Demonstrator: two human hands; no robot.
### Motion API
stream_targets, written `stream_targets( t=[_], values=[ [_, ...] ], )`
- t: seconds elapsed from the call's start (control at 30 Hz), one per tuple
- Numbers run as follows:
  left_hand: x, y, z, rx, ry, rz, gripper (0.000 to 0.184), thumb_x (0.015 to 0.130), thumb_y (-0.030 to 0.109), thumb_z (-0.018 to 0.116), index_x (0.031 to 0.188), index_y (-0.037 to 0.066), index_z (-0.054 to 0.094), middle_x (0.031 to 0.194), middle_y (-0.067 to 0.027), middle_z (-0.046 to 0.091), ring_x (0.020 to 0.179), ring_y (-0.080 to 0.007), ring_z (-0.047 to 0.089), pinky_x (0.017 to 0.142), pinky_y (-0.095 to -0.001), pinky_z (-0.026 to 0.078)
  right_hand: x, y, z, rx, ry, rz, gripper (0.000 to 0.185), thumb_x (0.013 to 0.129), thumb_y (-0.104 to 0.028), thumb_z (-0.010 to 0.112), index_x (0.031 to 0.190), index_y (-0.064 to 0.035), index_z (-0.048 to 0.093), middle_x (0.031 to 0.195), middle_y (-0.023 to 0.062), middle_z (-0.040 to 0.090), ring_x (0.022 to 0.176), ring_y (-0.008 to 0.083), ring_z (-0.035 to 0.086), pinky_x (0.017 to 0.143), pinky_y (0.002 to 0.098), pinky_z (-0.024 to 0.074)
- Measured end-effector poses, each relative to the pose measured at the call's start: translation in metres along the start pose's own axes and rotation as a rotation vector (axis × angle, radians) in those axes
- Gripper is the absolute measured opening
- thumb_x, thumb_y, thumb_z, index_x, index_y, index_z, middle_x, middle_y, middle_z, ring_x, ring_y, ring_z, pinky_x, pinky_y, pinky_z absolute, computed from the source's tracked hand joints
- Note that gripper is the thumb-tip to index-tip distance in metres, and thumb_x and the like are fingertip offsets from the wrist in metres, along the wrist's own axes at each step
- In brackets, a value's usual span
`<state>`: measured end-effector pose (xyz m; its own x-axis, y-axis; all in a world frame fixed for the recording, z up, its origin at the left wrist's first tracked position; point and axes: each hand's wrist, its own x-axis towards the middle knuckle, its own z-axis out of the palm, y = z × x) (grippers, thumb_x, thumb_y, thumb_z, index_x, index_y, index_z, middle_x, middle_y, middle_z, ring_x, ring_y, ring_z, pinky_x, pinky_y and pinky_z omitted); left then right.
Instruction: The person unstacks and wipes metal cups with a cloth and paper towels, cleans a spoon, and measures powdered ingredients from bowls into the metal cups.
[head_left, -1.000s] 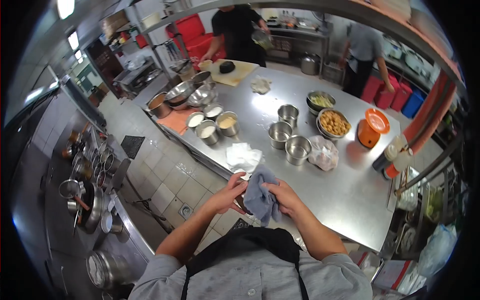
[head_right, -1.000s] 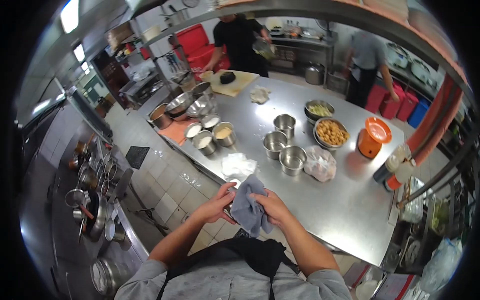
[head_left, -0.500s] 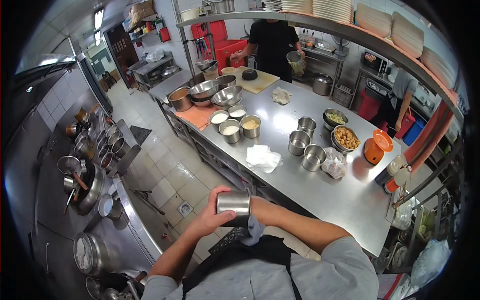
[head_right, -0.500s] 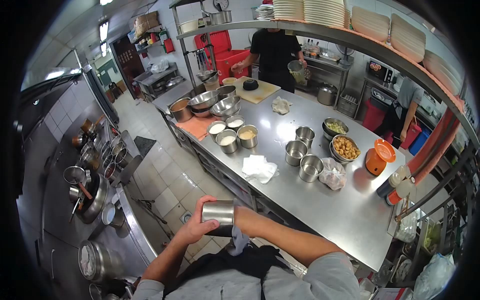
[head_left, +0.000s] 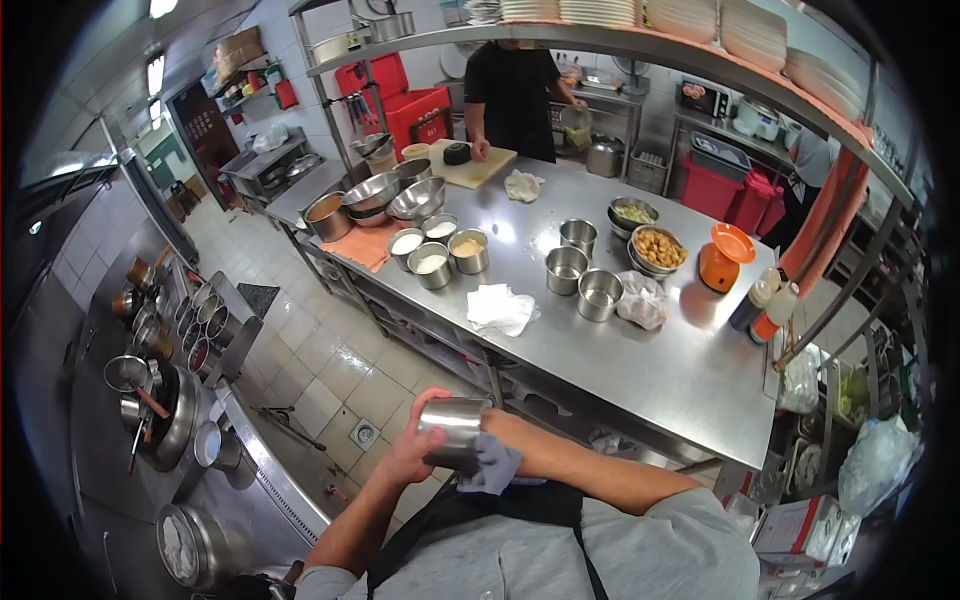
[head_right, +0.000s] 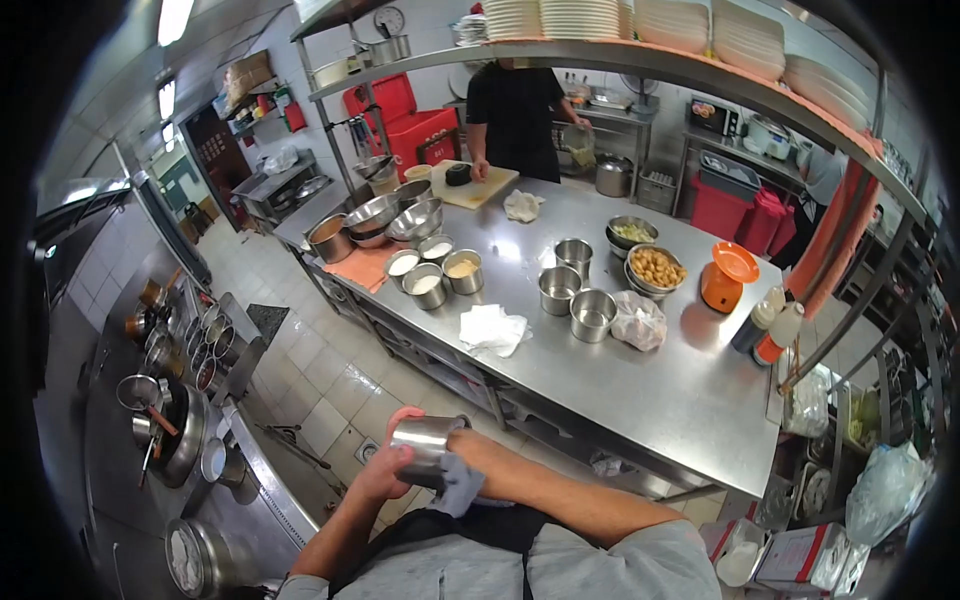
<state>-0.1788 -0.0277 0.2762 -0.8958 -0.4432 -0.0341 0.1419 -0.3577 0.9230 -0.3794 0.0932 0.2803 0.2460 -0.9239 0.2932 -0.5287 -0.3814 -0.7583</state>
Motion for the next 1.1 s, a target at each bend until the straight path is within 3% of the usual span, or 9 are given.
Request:
stream_targets(
  t=[0.23,0.33,0.43,0.53,0.57,0.67,0.7,0.97,1.1],
  values=[
    [0.02,0.043,0.032,0.95,-0.206,0.471,0.08,0.086,0.04,0.079,0.149,0.009,0.039,0.139,-0.0126,0.045,0.129,-0.0261,0.046,0.114,-0.0403,0.034,-0.022,0.072,0.003,0.429,0.023,-0.076,0.054,0.078,-0.023,0.083,0.126,-0.0036,0.067,0.116,0.0136,0.073,0.101,0.0227,0.067,0.097,0.0364,0.0518],
    [0.018,0.04,0.025,0.673,-0.241,0.264,0.092,0.088,0.06,0.075,0.154,0.009,0.036,0.146,-0.0137,0.042,0.134,-0.0267,0.045,0.114,-0.0408,0.033,-0.029,0.07,0.005,0.544,-0.03,0.091,0.052,0.077,-0.022,0.085,0.122,-0.002,0.07,0.113,0.0101,0.074,0.1,0.0217,0.067,0.095,0.0364,0.0527],
    [0.029,0.015,0.026,0.358,-0.074,0.166,0.082,0.096,0.057,0.064,0.157,0.011,0.035,0.146,-0.0136,0.046,0.134,-0.0262,0.044,0.115,-0.0404,0.033,-0.03,0.069,-0.012,1.273,-0.143,0.215,0.045,0.078,-0.014,0.083,0.12,0.0006,0.073,0.114,0.0079,0.075,0.102,0.0185,0.068,0.092,0.0365,0.056],
    [0.068,0.019,0.03,0.551,-0.188,0.252,0.103,0.094,0.083,0.044,0.164,0.009,0.026,0.154,-0.0156,0.04,0.137,-0.0259,0.045,0.113,-0.0409,0.037,-0.043,0.094,-0.032,1.425,-0.077,0.283,0.045,0.078,-0.014,0.083,0.119,0.0005,0.073,0.114,0.0079,0.075,0.102,0.0185,0.068,0.091,0.0364,0.056],
    [0.077,0.026,0.028,0.282,-0.21,0.144,0.082,0.104,0.064,0.05,0.162,0.008,0.031,0.15,-0.0136,0.046,0.128,-0.0221,0.054,0.102,-0.0374,0.048,-0.051,0.101,-0.042,1.378,-0.041,0.319,0.045,0.078,-0.014,0.083,0.119,0.0005,0.073,0.114,0.0079,0.075,0.102,0.0185,0.068,0.091,0.0364,0.056],
    [0.144,0.032,-0.005,0.514,-0.04,0.123,0.059,0.107,0.041,0.058,0.153,0.007,0.045,0.139,-0.0073,0.057,0.11,-0.018,0.063,0.086,-0.0323,0.052,-0.089,0.125,-0.072,1.198,0.023,0.475,0.044,0.078,-0.015,0.083,0.119,0.0005,0.073,0.114,0.008,0.075,0.102,0.0185,0.068,0.091,0.0363,0.0561],
    [0.166,0.041,-0.004,0.719,0.079,0.158,0.034,0.104,0.019,0.061,0.135,0.004,0.063,0.118,-0.0032,0.068,0.097,-0.0128,0.064,0.079,-0.0283,0.051,-0.106,0.134,-0.077,1.141,0.024,0.542,0.044,0.078,-0.015,0.083,0.119,0.0004,0.073,0.113,0.008,0.075,0.102,0.0185,0.068,0.091,0.0363,0.0561],
    [0.436,0.028,-0.05,1.786,0.093,0.548,0.015,0.091,0.014,0.067,0.103,0.012,0.075,0.103,-0.0152,0.07,0.104,-0.0316,0.067,0.089,-0.044,0.053,-0.209,0.199,-0.084,1.04,0.118,1.016,0.044,0.078,-0.015,0.083,0.118,0.0002,0.073,0.113,0.0081,0.075,0.101,0.0186,0.069,0.091,0.0361,0.0561],
    [0.562,-0.01,-0.075,2.133,-0.14,0.278,0.024,0.091,0.015,0.066,0.113,0.018,0.075,0.121,-0.012,0.067,0.123,-0.031,0.06,0.103,-0.0466,0.048,-0.232,0.229,-0.093,1.042,0.275,1.177,0.043,0.078,-0.015,0.083,0.117,0.0001,0.073,0.113,0.0082,0.075,0.101,0.0186,0.069,0.09,0.036,0.0562]
  ],
)
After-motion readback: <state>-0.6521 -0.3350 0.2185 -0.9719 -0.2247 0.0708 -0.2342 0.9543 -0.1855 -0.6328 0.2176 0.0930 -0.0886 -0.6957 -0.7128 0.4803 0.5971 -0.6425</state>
